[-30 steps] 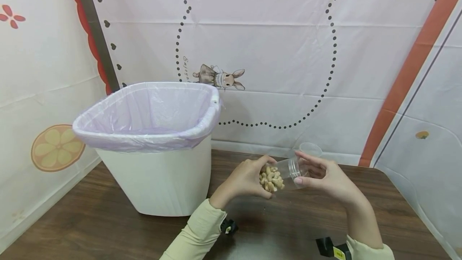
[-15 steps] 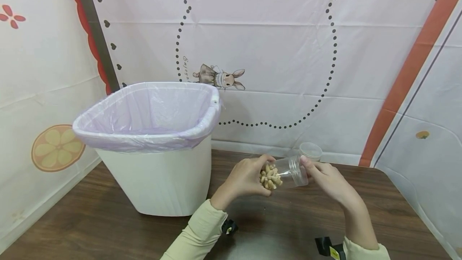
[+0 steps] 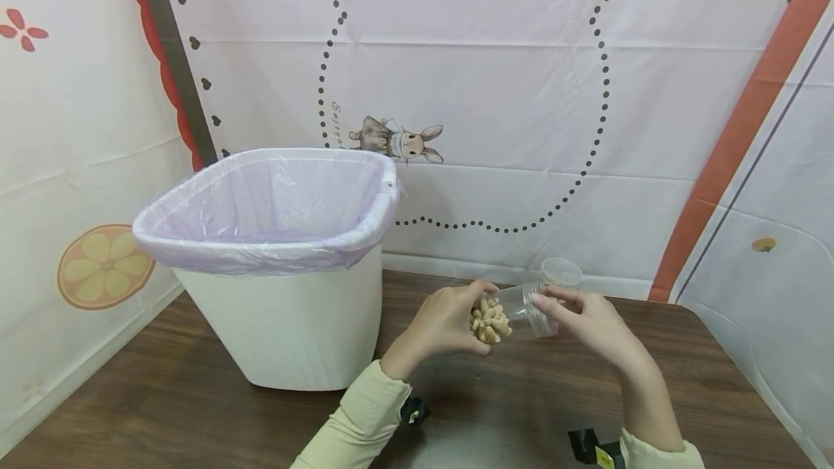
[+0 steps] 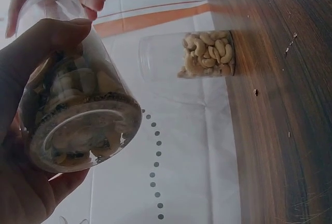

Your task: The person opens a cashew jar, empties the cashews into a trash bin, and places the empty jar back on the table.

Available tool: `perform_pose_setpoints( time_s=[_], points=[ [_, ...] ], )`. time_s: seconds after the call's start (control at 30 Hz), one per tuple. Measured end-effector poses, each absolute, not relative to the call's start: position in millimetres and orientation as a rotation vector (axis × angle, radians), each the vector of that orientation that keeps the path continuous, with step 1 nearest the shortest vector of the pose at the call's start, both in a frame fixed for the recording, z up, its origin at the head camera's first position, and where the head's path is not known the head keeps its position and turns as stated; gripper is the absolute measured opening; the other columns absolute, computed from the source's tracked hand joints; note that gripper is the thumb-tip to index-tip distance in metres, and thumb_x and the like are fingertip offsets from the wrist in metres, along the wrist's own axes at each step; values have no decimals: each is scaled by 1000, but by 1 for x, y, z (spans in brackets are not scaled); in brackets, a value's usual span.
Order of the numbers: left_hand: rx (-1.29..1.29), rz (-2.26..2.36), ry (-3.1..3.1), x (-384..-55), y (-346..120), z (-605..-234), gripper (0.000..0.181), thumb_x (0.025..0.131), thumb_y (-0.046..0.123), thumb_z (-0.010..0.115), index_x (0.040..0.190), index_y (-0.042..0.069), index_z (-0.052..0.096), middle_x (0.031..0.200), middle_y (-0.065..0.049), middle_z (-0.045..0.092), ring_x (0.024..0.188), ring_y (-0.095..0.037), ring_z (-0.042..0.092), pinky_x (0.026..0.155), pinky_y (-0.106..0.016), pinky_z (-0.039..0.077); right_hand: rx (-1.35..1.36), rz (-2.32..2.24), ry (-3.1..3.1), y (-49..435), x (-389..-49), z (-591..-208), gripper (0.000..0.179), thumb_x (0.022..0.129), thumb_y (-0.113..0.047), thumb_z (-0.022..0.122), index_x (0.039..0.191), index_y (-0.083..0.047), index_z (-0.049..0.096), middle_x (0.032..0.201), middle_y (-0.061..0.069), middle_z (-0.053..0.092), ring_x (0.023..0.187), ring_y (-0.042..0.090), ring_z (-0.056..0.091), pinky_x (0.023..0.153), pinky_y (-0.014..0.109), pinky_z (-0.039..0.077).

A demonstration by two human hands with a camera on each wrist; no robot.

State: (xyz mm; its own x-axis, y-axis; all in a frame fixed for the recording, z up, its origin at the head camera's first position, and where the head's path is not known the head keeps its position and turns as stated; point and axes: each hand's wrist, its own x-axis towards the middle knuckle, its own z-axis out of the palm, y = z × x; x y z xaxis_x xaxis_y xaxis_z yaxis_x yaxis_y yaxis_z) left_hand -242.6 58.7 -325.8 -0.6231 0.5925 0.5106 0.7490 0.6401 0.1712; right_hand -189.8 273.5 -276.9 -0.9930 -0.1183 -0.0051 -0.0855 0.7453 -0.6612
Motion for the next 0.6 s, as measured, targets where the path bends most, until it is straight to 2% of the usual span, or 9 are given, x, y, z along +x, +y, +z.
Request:
perform_pose_setpoints(
  time_s=[0.1, 0.13, 0.23, 0.4, 0.6],
  points=[
    [-1060, -571, -2481, -242, 58, -325, 75, 50, 39, 84, 115, 20, 51, 80, 12, 62, 63, -1, 53, 57, -13, 41, -205, -1136, 2882, 275, -188, -278, 63, 94, -38, 44, 135, 9, 34, 122, 32, 49, 95, 29, 60, 72, 38, 51],
    [-1061, -587, -2492, -242, 58, -325, 76, 50, 39, 84, 116, 20, 51, 81, 11, 62, 63, -1, 53, 57, -13, 41, -225, -1157, 2880, 276, -188, -278, 62, 94, -37, 45, 135, 8, 34, 122, 33, 49, 95, 29, 60, 72, 37, 51],
    [-1068, -637, -2522, -242, 57, -324, 77, 50, 39, 85, 117, 21, 50, 82, 10, 63, 63, -2, 53, 56, -13, 40, -290, -1229, 2873, 278, -187, -279, 58, 93, -30, 50, 135, 6, 35, 120, 31, 51, 95, 19, 59, 72, 33, 50],
    [-1088, -695, -2551, -242, 57, -323, 79, 51, 40, 85, 119, 22, 49, 86, 8, 64, 65, -3, 54, 55, -14, 40, -416, -1362, 2800, 284, -186, -280, 57, 91, -20, 55, 138, 2, 33, 123, 31, 49, 94, -5, 53, 72, 29, 51],
    [-1091, -729, -2565, -242, 56, -323, 79, 51, 41, 85, 119, 23, 49, 86, 9, 64, 66, -3, 54, 55, -13, 40, -579, -1454, 2690, 290, -186, -283, 59, 89, -11, 56, 142, -6, 29, 130, 33, 41, 101, -8, 50, 74, 25, 50]
  ],
)
